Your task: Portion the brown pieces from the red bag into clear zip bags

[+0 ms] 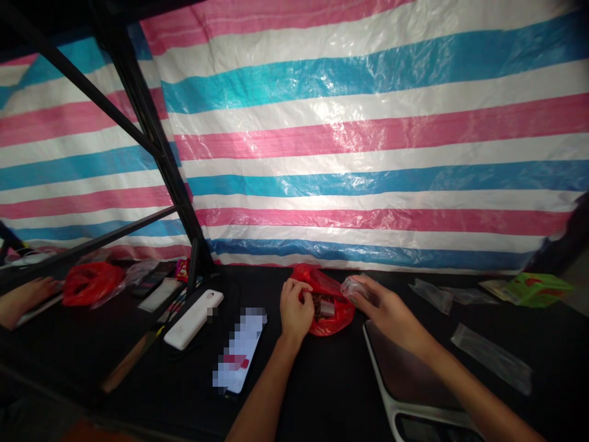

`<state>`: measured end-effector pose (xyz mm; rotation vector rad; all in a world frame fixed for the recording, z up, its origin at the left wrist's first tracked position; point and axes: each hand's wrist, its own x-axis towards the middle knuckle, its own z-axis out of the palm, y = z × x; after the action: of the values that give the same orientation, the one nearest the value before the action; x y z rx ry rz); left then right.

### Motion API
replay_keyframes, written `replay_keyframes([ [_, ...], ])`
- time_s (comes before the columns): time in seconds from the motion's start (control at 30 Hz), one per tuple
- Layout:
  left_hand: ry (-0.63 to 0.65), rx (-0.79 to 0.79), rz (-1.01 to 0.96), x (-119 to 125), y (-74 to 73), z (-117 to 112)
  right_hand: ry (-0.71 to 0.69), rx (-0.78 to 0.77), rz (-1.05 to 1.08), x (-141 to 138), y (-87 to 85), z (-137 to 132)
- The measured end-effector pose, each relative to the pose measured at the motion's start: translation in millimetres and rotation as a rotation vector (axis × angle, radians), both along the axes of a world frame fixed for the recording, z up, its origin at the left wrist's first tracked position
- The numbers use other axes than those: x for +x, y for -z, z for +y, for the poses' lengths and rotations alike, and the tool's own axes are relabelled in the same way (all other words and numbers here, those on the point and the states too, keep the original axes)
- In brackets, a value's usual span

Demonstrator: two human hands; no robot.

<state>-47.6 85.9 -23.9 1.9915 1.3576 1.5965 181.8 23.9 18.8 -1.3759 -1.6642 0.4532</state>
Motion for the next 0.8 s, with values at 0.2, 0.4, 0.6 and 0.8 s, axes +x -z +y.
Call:
replay_keyframes([
  [0.2, 0.002, -0.01, -0.008, 1, -1.0, -1, 0.019, -0.137, -0.094, 47, 16.7, -65],
  [0.4, -0.004, -0.022, -0.02, -1, -0.1, -2, 0.049, -0.059, -0.151, 71, 16.0, -96],
  [0.6, -0.143, 0.03, -0.018, -6, 1.8, 2, 0.334, 0.005, 0.128, 107, 28.7, -96],
  [0.8, -0.255, 0.011, -0.103, -8, 3.7, 5, 0.41, 0.009, 0.163, 109, 31.4, -98],
])
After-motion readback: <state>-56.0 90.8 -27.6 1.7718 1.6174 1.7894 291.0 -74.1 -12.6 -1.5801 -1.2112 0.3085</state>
